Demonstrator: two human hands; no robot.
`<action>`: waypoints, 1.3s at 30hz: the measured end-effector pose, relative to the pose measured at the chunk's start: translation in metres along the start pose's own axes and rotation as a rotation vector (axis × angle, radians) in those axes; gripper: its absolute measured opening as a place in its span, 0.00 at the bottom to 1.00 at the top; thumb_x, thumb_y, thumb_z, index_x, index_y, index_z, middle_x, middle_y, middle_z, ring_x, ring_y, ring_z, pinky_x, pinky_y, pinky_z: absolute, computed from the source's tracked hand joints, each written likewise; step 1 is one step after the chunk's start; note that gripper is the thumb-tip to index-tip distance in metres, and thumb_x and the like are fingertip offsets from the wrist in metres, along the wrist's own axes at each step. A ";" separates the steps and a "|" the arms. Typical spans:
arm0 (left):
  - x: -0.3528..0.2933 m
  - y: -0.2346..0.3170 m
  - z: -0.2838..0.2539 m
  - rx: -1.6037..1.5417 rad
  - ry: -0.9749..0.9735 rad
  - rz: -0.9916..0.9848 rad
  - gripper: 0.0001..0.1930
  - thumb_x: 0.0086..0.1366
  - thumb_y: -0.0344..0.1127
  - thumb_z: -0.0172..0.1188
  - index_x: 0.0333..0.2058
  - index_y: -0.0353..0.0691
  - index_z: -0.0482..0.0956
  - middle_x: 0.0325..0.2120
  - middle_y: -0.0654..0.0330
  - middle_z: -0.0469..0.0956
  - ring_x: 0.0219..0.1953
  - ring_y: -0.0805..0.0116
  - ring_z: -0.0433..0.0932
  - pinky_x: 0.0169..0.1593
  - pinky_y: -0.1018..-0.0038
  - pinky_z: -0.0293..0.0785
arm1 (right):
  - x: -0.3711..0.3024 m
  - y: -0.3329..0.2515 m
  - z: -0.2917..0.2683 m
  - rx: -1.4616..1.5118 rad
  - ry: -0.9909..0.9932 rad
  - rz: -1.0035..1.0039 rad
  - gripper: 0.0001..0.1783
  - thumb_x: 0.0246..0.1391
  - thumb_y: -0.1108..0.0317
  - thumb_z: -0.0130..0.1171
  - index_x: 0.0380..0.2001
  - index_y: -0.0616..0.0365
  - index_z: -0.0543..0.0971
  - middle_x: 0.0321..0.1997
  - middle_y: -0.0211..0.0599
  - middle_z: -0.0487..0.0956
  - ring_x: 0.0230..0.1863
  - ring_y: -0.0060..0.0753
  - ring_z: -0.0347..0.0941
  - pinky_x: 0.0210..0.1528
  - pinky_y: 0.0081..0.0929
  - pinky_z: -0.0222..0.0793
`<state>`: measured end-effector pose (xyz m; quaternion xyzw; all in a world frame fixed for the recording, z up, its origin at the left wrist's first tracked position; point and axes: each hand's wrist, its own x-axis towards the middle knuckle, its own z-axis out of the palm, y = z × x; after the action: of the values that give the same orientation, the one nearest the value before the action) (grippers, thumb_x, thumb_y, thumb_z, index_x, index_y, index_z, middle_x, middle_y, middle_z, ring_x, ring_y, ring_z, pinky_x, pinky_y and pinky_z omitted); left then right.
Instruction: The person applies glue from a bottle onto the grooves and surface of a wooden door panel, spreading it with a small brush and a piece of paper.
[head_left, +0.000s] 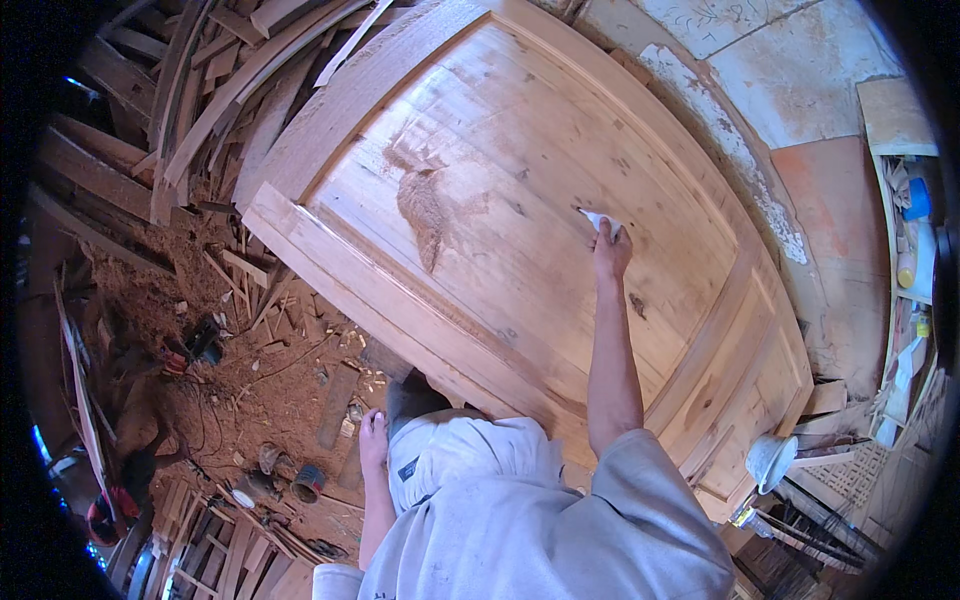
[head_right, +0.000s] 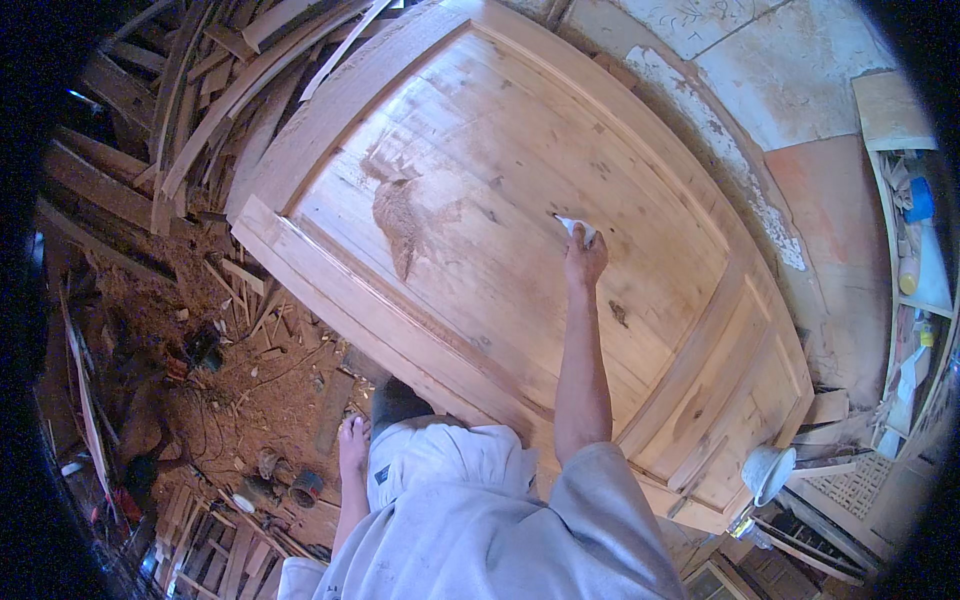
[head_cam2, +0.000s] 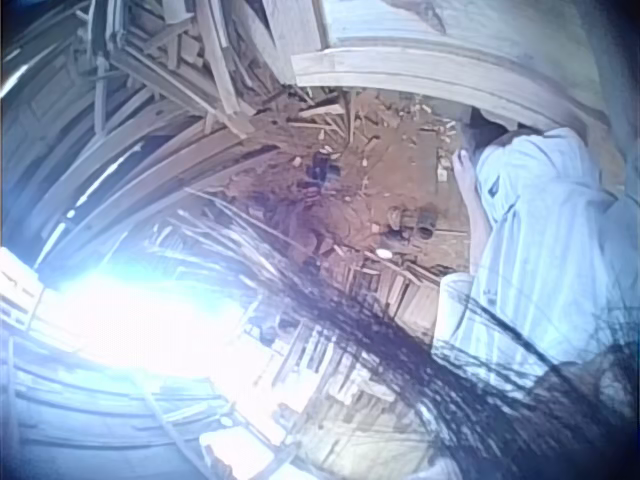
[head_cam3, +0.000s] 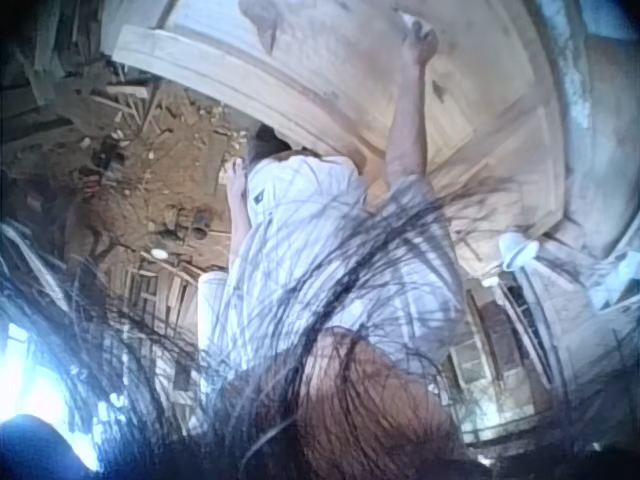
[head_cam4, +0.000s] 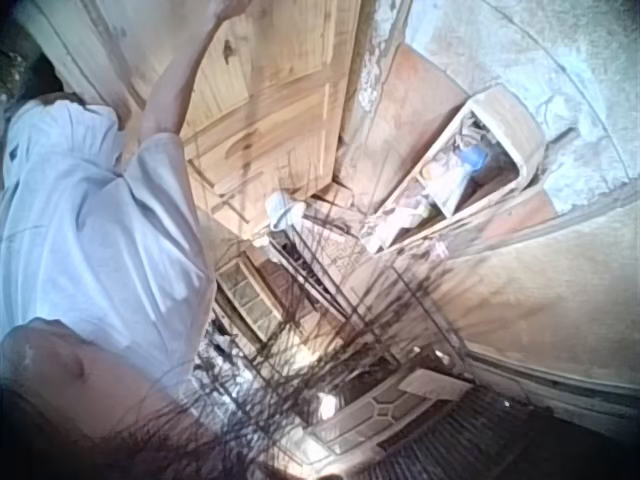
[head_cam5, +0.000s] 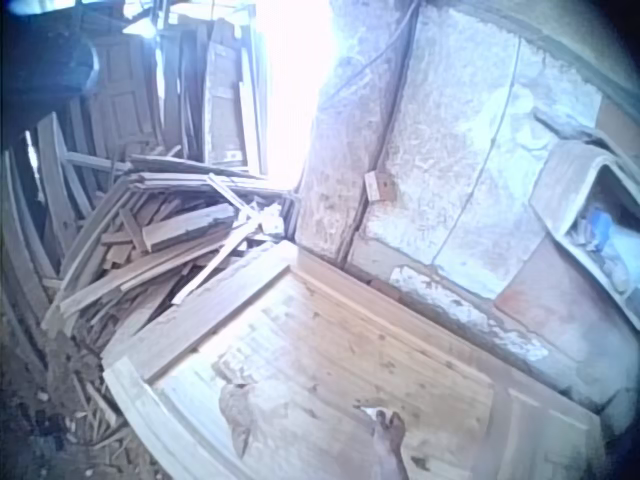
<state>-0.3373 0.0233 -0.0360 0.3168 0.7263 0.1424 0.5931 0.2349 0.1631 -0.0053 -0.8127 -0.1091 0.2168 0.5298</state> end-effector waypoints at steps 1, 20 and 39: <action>0.001 -0.001 0.001 -0.005 0.001 0.020 0.23 0.70 0.43 0.49 0.53 0.28 0.68 0.43 0.51 0.76 0.44 0.66 0.76 0.48 0.74 0.71 | 0.002 0.002 0.000 0.000 0.000 -0.001 0.12 0.60 0.61 0.56 0.31 0.59 0.74 0.19 0.26 0.72 0.17 0.17 0.68 0.19 0.19 0.65; -0.001 0.001 0.000 -0.006 -0.004 0.039 0.22 0.70 0.42 0.49 0.53 0.29 0.68 0.44 0.50 0.75 0.45 0.65 0.76 0.50 0.72 0.71 | 0.020 0.010 -0.005 0.045 -0.004 0.016 0.13 0.60 0.60 0.56 0.34 0.60 0.74 0.20 0.26 0.70 0.17 0.18 0.68 0.18 0.19 0.67; 0.001 0.003 -0.001 0.046 -0.007 0.005 0.22 0.70 0.43 0.48 0.53 0.29 0.69 0.44 0.50 0.76 0.45 0.65 0.76 0.48 0.73 0.72 | 0.020 -0.003 0.003 -0.016 -0.036 0.040 0.13 0.61 0.59 0.56 0.34 0.58 0.74 0.19 0.26 0.71 0.17 0.19 0.69 0.18 0.19 0.67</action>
<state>-0.3377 0.0267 -0.0344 0.3327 0.7265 0.1262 0.5878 0.2516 0.1753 -0.0083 -0.8150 -0.1040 0.2409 0.5167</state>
